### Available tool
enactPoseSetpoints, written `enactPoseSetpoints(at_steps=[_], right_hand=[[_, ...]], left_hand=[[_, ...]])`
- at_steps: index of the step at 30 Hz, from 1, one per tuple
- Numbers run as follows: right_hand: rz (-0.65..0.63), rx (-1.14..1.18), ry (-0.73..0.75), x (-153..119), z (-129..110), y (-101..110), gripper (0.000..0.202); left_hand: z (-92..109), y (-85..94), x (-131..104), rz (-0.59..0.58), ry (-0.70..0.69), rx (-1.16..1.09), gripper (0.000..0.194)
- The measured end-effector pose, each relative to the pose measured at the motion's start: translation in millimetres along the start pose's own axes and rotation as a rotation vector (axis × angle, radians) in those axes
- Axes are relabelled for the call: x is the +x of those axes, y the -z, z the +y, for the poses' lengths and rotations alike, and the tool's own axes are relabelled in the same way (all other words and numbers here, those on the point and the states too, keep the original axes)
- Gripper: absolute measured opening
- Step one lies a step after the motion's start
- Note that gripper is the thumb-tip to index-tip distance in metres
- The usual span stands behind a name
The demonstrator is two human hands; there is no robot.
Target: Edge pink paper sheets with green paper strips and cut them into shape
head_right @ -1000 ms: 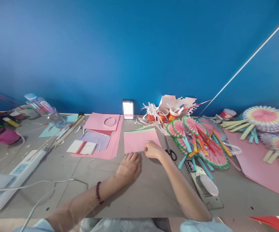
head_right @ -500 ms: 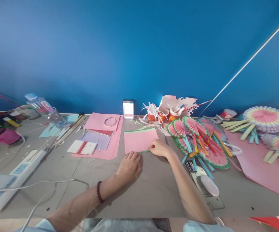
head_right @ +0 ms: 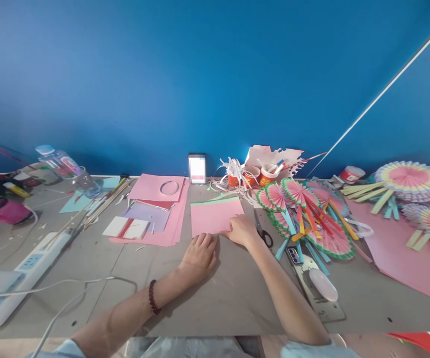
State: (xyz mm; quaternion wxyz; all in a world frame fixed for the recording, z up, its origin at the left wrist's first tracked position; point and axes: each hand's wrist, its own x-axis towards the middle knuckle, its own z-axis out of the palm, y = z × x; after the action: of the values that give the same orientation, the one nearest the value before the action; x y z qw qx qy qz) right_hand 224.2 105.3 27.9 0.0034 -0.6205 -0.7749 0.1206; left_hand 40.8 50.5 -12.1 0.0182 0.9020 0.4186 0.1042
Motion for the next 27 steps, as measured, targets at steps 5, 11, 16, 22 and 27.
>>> enactPoseSetpoints(at_steps=[5, 11, 16, 22, 27], right_hand=[[-0.05, -0.054, -0.026, -1.2, 3.5, 2.3, 0.029], [-0.079, -0.001, -0.056, -4.5, 12.0, 6.8, 0.02], [-0.096, 0.165, 0.002, -0.2, 31.4, 2.7, 0.01], [-0.088, 0.351, -0.099, 2.6, 43.7, 5.3, 0.014], [-0.014, 0.489, -0.19, 3.8, 43.4, 7.1, 0.017]], left_hand=[[-1.5, 1.1, 0.1, 0.011, -0.004, -0.009, 0.037], [-1.7, 2.3, -0.7, 0.047, 0.004, -0.014, 0.032], [-5.1, -0.1, -2.8, 0.08, -0.008, -0.021, 0.018], [-11.1, -2.4, -2.1, 0.138, -0.085, 0.012, 0.024], [-10.6, -4.6, -1.7, 0.126, -0.115, 0.051, 0.018]])
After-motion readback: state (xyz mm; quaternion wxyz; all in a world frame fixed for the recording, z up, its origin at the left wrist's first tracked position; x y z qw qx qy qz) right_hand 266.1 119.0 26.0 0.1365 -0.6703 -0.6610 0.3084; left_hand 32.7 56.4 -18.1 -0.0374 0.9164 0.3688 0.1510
